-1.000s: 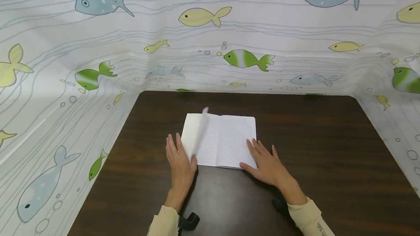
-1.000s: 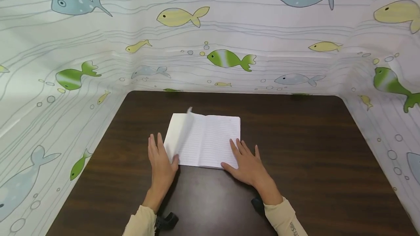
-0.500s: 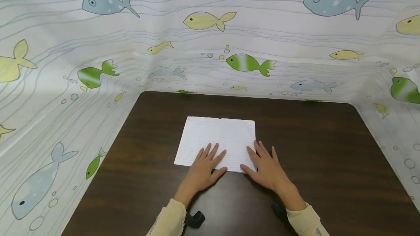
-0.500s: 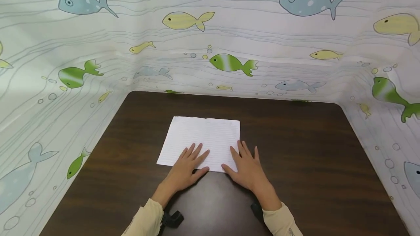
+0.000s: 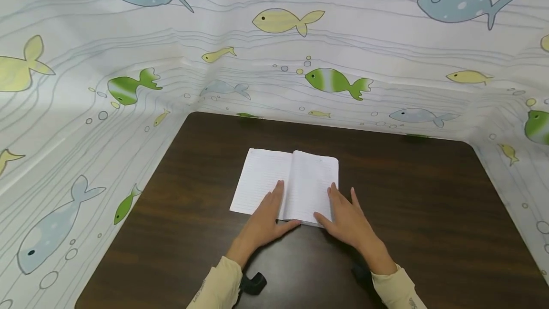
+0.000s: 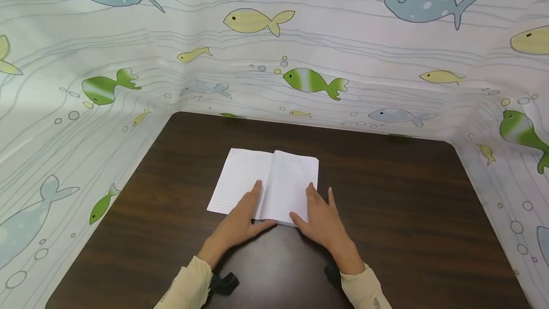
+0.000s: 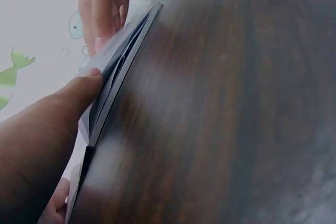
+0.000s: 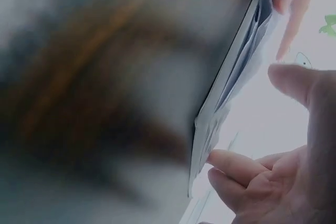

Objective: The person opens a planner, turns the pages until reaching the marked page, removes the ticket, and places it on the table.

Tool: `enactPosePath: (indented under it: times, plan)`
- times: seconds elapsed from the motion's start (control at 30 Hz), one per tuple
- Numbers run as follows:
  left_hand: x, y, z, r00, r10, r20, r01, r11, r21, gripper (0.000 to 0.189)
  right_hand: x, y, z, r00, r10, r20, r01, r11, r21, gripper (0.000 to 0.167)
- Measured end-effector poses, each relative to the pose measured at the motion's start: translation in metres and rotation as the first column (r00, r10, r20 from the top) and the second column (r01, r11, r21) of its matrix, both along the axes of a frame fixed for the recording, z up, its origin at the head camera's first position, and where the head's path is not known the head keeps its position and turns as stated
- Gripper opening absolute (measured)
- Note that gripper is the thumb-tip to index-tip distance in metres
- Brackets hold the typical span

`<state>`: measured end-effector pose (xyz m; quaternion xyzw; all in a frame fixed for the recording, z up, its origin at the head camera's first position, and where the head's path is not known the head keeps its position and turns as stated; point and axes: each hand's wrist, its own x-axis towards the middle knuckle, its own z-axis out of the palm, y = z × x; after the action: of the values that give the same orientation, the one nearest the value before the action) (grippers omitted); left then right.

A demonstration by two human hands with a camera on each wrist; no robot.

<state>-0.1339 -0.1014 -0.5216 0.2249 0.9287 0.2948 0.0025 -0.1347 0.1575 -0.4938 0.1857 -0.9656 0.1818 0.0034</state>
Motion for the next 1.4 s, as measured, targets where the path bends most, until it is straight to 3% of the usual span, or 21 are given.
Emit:
enactPosePath:
  times: [0.1, 0.23, 0.4, 0.5, 0.63, 0.73, 0.8, 0.87, 0.9, 1.03, 1.1, 1.13, 1.17, 1.2, 1.3, 1.37, 1.4]
  plan:
    - [0.000, 0.000, 0.002, 1.000, 0.026, 0.012, -0.027, 0.999, 0.040, 0.112, -0.003, -0.004, -0.001, 0.999, 0.030, 0.021, -0.030, 0.999, -0.018, 0.093]
    - [0.001, 0.000, 0.002, 1.000, 0.010, 0.019, -0.011, 0.997, 0.072, 0.107, -0.004, -0.010, -0.004, 0.998, 0.052, 0.039, -0.052, 0.999, -0.017, 0.108]
    - [0.003, -0.001, 0.002, 1.000, 0.000, 0.018, -0.001, 0.997, 0.081, 0.093, -0.003, -0.013, -0.006, 0.992, 0.107, -0.072, -0.107, 0.994, 0.008, 0.105]
    - [0.005, -0.001, 0.001, 1.000, 0.008, 0.010, -0.009, 0.997, 0.081, 0.088, -0.003, -0.015, -0.005, 0.964, 0.178, -0.197, -0.178, 0.984, 0.015, 0.096]
    - [0.007, 0.000, 0.000, 0.999, 0.036, -0.012, -0.034, 0.993, 0.111, 0.083, -0.004, -0.017, -0.004, 0.907, 0.226, -0.356, -0.243, 0.970, -0.006, 0.078]
    - [0.009, 0.001, -0.001, 0.995, 0.075, -0.064, -0.065, 0.986, 0.153, 0.080, -0.006, -0.018, -0.003, 0.875, 0.176, -0.450, -0.230, 0.971, -0.067, 0.064]
    - [0.010, 0.002, -0.001, 0.984, 0.127, -0.122, -0.101, 0.975, 0.198, 0.080, -0.006, -0.019, -0.003, 0.876, 0.113, -0.468, -0.190, 0.975, -0.119, 0.060]
    - [0.010, 0.003, -0.002, 0.958, 0.213, -0.193, -0.162, 0.955, 0.248, 0.085, -0.006, -0.019, -0.003, 0.895, 0.046, -0.443, -0.132, 0.977, -0.166, 0.059]
    - [0.011, 0.003, -0.002, 0.935, 0.268, -0.233, -0.205, 0.943, 0.263, 0.089, -0.006, -0.019, -0.004, 0.909, 0.020, -0.417, -0.104, 0.978, -0.181, 0.064]
    - [0.010, 0.000, 0.001, 0.803, 0.482, -0.349, -0.426, 0.875, 0.230, 0.103, -0.003, -0.016, -0.005, 0.950, -0.038, -0.309, -0.010, 0.988, -0.151, 0.078]
    - [0.009, -0.001, 0.003, 0.759, 0.511, -0.404, -0.493, 0.856, 0.156, 0.108, -0.003, -0.013, -0.005, 0.957, -0.052, -0.285, 0.017, 0.992, -0.125, 0.079]
    - [0.008, -0.002, 0.005, 0.749, 0.501, -0.434, -0.506, 0.855, 0.115, 0.107, -0.002, -0.012, -0.004, 0.958, -0.058, -0.280, 0.027, 0.994, -0.110, 0.079]
    - [0.008, -0.002, 0.007, 0.756, 0.473, -0.452, -0.496, 0.865, 0.076, 0.104, -0.002, -0.010, -0.004, 0.959, -0.061, -0.278, 0.035, 0.994, -0.100, 0.079]
    - [0.007, -0.002, 0.007, 0.777, 0.429, -0.461, -0.461, 0.886, 0.048, 0.098, -0.002, -0.009, -0.004, 0.959, -0.067, -0.275, 0.043, 0.995, -0.090, 0.080]
    - [0.007, -0.001, 0.008, 0.866, 0.261, -0.427, -0.293, 0.956, -0.009, 0.076, -0.001, -0.006, -0.002, 0.964, -0.072, -0.255, 0.059, 0.996, -0.060, 0.083]
    - [0.009, 0.000, 0.007, 0.928, 0.154, -0.339, -0.168, 0.986, -0.011, 0.062, -0.001, -0.004, -0.002, 0.971, -0.069, -0.229, 0.061, 0.997, -0.038, 0.085]
    - [0.011, 0.001, 0.006, 0.949, 0.118, -0.292, -0.124, 0.992, -0.004, 0.054, 0.000, -0.003, -0.002, 0.974, -0.064, -0.216, 0.059, 0.998, -0.030, 0.087]
